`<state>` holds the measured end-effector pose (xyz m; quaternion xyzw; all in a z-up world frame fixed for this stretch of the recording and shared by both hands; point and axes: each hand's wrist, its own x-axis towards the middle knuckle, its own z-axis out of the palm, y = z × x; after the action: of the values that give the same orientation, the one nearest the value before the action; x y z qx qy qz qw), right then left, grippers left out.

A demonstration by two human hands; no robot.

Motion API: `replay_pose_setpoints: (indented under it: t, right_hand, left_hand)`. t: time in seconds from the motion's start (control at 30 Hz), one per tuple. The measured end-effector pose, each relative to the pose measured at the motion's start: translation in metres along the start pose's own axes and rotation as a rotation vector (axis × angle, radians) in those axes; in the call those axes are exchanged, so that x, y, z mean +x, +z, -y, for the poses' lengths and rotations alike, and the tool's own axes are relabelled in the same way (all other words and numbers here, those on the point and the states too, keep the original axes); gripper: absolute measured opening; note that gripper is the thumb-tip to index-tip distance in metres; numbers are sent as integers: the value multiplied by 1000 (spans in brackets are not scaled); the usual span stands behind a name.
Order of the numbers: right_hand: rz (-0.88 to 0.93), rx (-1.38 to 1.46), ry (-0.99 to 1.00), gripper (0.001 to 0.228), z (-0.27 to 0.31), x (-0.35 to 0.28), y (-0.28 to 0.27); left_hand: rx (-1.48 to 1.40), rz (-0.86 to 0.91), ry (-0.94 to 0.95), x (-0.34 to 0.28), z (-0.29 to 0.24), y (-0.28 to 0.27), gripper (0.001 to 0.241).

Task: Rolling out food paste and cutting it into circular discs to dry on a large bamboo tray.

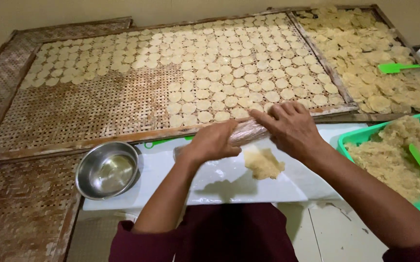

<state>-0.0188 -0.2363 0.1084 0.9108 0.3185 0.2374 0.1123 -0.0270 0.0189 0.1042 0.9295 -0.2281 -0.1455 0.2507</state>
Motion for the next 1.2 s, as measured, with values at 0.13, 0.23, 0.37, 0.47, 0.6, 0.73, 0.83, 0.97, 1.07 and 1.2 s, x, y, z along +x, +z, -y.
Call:
replay_pose_setpoints:
  t: [0.13, 0.23, 0.37, 0.47, 0.6, 0.73, 0.83, 0.97, 1.07, 1.2]
  right_hand:
    - [622, 539, 165, 61, 7, 16, -66]
    - [901, 782, 230, 83, 9, -2, -48]
    - [430, 329, 12, 76, 14, -20, -17]
    - [327, 200, 19, 74, 2, -25, -5]
    - [795, 586, 304, 73, -4, -26, -11]
    - [825, 650, 269, 62, 5, -47, 24]
    - [735, 675, 213, 58, 8, -73, 56]
    - [533, 562, 145, 60, 13, -80, 56]
    - [299, 420, 145, 57, 22, -85, 73]
    - [80, 282, 207, 57, 25, -80, 100]
  left_hand:
    - [512, -194, 85, 21, 22, 42, 53]
    - [537, -78, 96, 16, 23, 40, 50]
    - [190, 122, -49, 0, 16, 30, 55]
    - [94, 146, -74, -2, -8, 18, 56]
    - [502, -210, 212, 13, 26, 68, 62]
    - [510, -249, 220, 1, 39, 119, 58]
    - [505, -301, 250, -8, 37, 142, 61]
    - [536, -359, 201, -8, 35, 151, 61]
    - [513, -419, 179, -7, 29, 145, 59]
    - [423, -428, 145, -2, 22, 124, 51]
